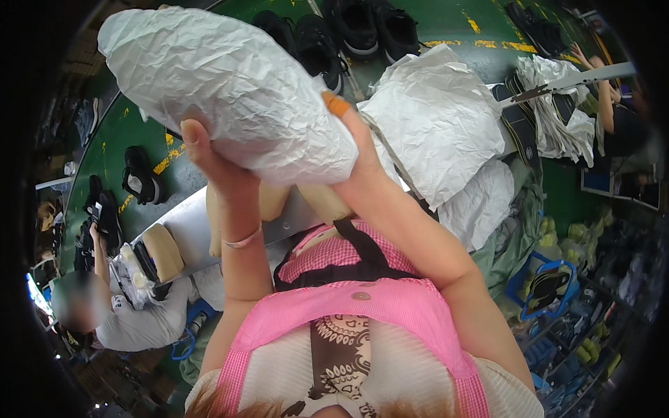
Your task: The person repeatedly picks up white tissue paper, crumples it, and inserts it into black shoes on a conveyor belt. They also handle beige shoe trees, placing them on the belt and occasionally wrapping them in paper.
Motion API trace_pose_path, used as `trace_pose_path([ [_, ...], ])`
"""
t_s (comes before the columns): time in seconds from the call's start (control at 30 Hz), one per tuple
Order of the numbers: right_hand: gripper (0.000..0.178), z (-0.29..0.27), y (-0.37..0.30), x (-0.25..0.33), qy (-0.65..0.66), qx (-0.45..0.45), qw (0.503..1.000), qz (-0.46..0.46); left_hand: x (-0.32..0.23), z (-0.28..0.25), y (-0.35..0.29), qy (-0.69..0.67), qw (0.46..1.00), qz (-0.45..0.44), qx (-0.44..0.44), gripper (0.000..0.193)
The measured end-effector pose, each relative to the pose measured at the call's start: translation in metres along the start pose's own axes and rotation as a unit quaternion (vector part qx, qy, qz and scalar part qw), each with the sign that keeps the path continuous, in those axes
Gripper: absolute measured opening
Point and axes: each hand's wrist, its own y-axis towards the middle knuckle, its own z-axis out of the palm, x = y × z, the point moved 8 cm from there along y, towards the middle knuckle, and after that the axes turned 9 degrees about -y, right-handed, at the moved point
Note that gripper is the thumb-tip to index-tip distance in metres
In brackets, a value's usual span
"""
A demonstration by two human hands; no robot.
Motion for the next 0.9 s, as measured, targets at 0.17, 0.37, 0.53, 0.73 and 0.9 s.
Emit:
trace_pose_path([
  [0.17,0.042,-0.012,0.028,0.014,0.041,0.076,0.996,-0.009,0.043,-0.002,-0.012,-0.085,0.994,0.038,-0.059,0.076],
  [0.37,0.048,-0.033,0.019,-0.001,-0.285,-0.024,0.957,-0.042,0.06,-0.042,-0.011,-0.095,0.982,0.038,-0.157,0.072],
  [0.53,0.066,-0.03,0.008,0.007,-0.532,0.095,0.811,-0.222,0.06,-0.038,-0.02,-0.146,0.979,0.057,-0.131,0.078],
  [0.73,0.084,-0.023,0.0,0.009,-0.419,0.125,0.899,-0.034,0.08,-0.036,-0.045,-0.158,0.972,0.058,-0.162,0.083],
  [0.9,0.095,-0.018,-0.017,0.018,-0.613,0.146,0.717,-0.297,0.081,-0.034,-0.039,-0.172,0.967,0.046,-0.183,0.085],
])
